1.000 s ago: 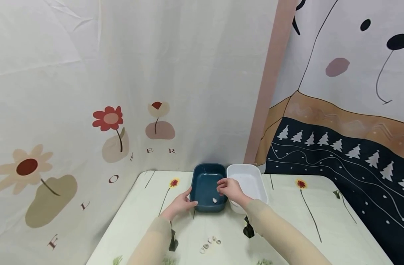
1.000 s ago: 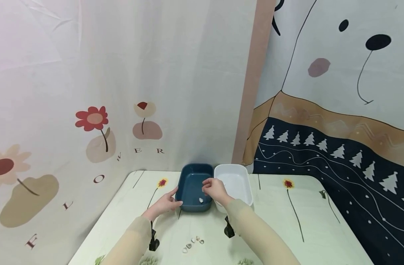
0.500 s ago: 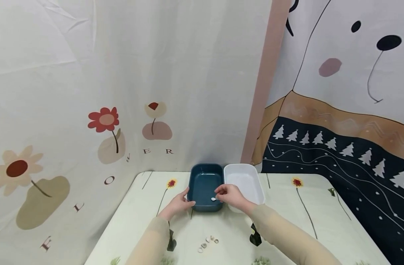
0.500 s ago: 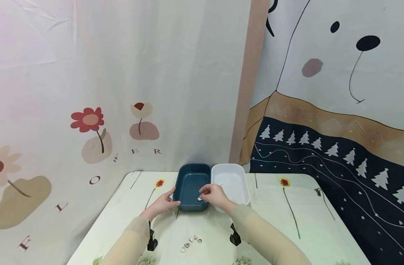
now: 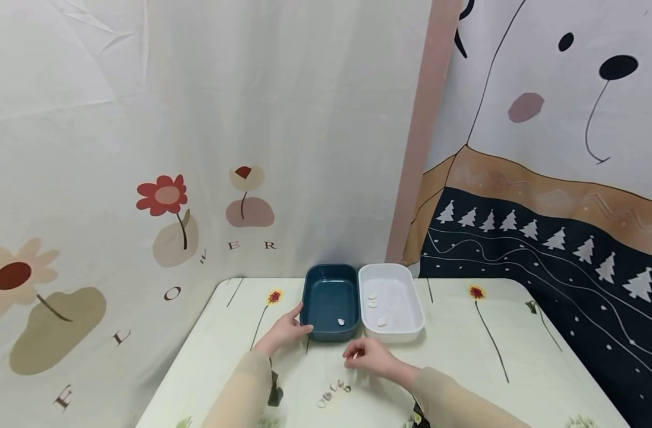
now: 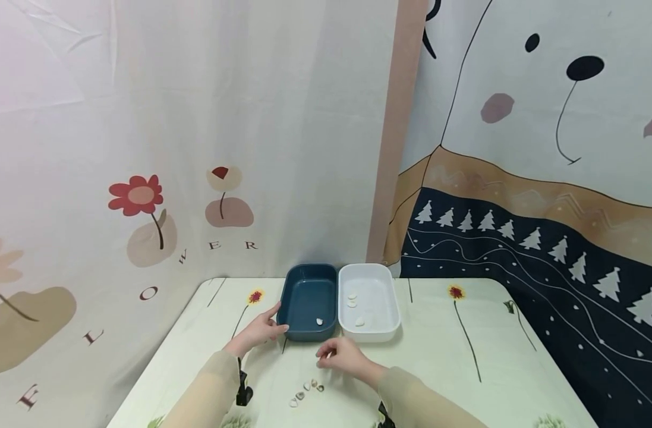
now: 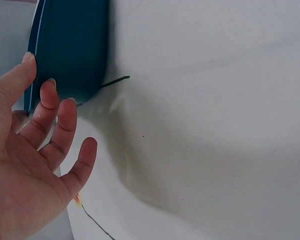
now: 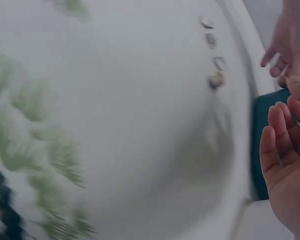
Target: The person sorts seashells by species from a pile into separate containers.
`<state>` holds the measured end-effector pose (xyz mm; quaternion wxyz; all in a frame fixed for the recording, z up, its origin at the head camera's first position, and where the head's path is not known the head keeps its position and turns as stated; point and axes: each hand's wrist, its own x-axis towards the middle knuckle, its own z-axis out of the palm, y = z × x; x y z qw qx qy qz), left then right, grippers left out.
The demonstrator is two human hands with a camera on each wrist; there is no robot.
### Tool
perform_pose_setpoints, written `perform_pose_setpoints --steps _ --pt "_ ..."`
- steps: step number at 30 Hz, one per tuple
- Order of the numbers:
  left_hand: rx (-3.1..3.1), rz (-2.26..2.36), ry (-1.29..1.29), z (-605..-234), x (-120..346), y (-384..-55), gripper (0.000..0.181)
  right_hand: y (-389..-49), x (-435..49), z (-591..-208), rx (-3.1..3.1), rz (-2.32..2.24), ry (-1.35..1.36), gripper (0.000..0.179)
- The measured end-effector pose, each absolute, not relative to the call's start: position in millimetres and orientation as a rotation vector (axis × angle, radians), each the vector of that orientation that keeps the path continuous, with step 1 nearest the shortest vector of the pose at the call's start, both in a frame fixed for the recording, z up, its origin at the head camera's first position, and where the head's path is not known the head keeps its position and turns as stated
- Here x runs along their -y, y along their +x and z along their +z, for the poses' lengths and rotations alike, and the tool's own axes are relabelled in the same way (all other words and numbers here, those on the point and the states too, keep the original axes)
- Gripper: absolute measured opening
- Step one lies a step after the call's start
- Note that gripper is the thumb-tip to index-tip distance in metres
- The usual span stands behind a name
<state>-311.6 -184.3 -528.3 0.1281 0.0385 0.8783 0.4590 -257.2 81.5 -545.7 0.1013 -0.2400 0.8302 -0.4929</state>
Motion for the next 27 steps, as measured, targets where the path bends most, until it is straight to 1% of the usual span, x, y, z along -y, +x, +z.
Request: perform_pose_setpoints --steps 6,12,22,27 --pt "-2.559 1.332 0.095 -526.3 183.3 -309.2 0.08 -242.1 -80.5 -567.3 -2.367 -1.458 -0.665 0.026" --pt "-2.55 1.337 0.1 -526.4 183.6 -309.5 0.08 -237.9 -82.3 -579.9 -2.413 -1.377 -0.684 0.024" --pt "-2.538 1.375 0.173 -519.2 185.0 -304.1 0.082 -235.8 -86.5 -583.1 -2.405 -1.329 -0.812 0.027" --pt "-2.544 1.362 0.117 -520.1 183.1 -303.5 0.08 -234.1 -86.5 -584.0 -2.405 -1.304 -0.844 0.028"
